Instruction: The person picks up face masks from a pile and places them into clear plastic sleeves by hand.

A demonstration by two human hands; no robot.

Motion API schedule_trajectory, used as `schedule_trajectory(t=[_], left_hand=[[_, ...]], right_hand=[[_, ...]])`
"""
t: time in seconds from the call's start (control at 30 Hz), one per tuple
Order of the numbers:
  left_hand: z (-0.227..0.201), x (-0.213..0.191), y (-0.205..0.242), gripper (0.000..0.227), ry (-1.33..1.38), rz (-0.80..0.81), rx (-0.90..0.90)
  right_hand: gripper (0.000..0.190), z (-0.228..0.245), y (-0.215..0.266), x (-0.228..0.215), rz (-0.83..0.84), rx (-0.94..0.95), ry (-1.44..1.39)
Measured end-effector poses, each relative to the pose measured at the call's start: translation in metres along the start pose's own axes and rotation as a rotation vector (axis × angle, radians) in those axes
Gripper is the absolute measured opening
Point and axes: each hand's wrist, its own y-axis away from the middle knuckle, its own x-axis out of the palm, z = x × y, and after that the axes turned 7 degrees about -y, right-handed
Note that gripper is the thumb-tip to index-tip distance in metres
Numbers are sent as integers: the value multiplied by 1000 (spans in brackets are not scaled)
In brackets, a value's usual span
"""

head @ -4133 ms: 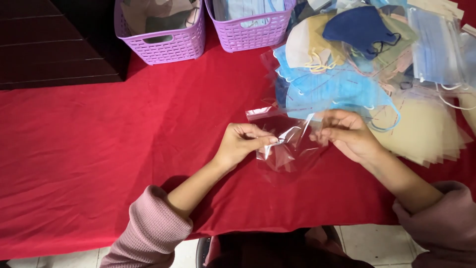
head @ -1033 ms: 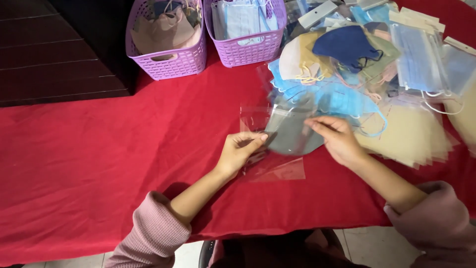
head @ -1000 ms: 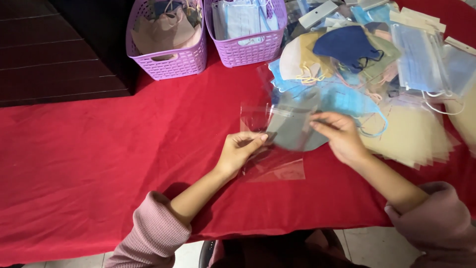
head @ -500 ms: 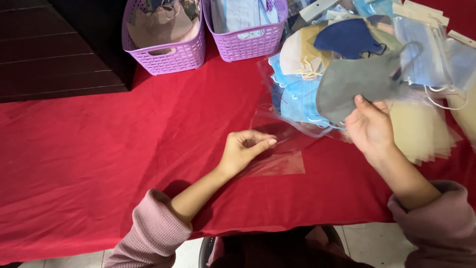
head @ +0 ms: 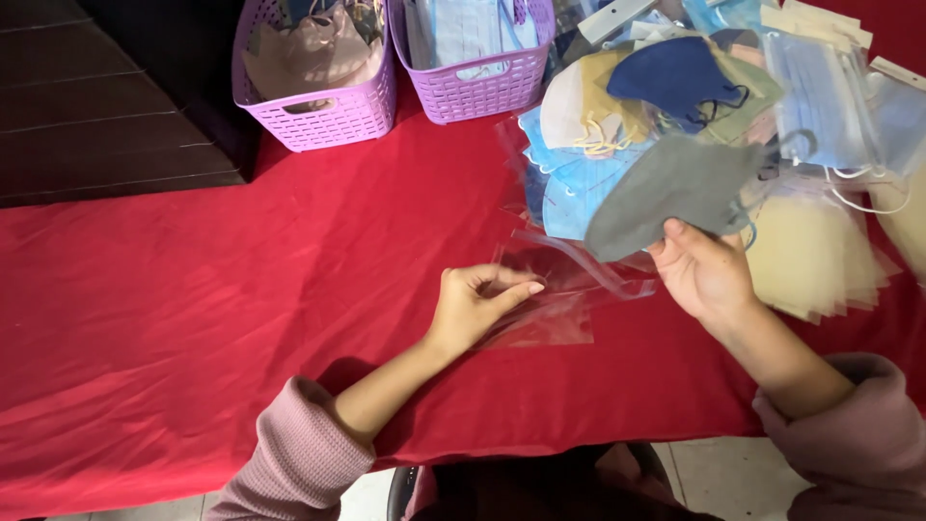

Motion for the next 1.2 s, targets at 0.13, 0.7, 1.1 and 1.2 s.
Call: schedule_trajectory(t=[0.13,0.7,1.1,1.2], left_hand=[[1,1,0,16,-17,0,-12],[-9,8,1,17,-107,-79,-35],[-6,11,3,17,-234,-109,40],[0,14,3,16,-229,-119,51]], right_hand=[[24,3,3,23,-18,-1,67],[28,14,10,73,42,-34,171],[36,14,14,66,128,-52,198],[50,7,8,49,193,-64,264]])
